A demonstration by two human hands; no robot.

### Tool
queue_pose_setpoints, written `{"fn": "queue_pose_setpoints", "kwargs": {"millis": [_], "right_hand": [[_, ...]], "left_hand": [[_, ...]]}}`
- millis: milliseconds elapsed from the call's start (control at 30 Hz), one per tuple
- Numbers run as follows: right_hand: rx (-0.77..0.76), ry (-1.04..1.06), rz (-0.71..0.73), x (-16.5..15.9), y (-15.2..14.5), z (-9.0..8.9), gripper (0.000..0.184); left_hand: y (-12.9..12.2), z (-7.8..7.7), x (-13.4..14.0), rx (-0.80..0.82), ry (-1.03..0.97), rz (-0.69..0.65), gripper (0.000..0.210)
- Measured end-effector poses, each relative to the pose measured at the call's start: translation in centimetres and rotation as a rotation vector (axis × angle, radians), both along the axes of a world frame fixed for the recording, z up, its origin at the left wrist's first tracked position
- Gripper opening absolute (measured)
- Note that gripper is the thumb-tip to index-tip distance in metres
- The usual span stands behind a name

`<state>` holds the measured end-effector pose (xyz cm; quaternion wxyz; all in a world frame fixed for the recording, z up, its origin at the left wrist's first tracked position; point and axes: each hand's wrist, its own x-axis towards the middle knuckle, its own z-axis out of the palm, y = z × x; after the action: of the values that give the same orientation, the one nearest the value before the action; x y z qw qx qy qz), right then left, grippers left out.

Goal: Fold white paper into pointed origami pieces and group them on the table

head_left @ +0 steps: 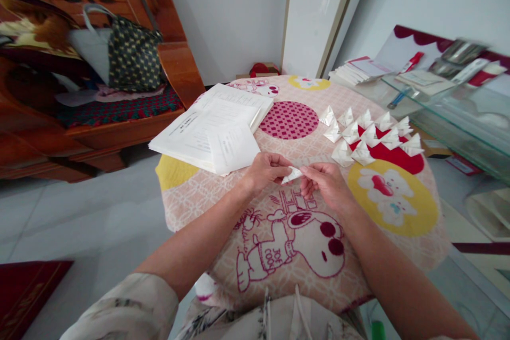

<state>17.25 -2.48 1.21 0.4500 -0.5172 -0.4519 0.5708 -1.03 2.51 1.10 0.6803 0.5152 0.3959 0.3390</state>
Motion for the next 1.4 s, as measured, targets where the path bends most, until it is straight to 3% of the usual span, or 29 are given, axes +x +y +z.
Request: {"fn": "queue_pose_setpoints", "kwargs": {"millis": [633,833,1067,1400], "right_hand": [[0.0,0.01,0.017,-0.3,-0.25,-0.06,0.036],[0.031,0.014,-0.017,-0.52,-0.35,0.02,0.037],[0.057,0.029,0.069,-0.05,-0.09,0.04,0.039],[0.058,-0.01,-0.011,-0.58,-0.44,0.17,0.034]], "left_hand": [[0.23,0.16,-0.09,-0.235,-0.063,-0.038,0.003],[0.27,0.3,-0.18,-0.244,-0.076,-0.029,0.005],[0.37,0.15,-0.2,-0.24,-0.102,-0.026,0.005],[0.31,0.01,-0.07,-0.202,-0.083,-0.045,0.004]]}}
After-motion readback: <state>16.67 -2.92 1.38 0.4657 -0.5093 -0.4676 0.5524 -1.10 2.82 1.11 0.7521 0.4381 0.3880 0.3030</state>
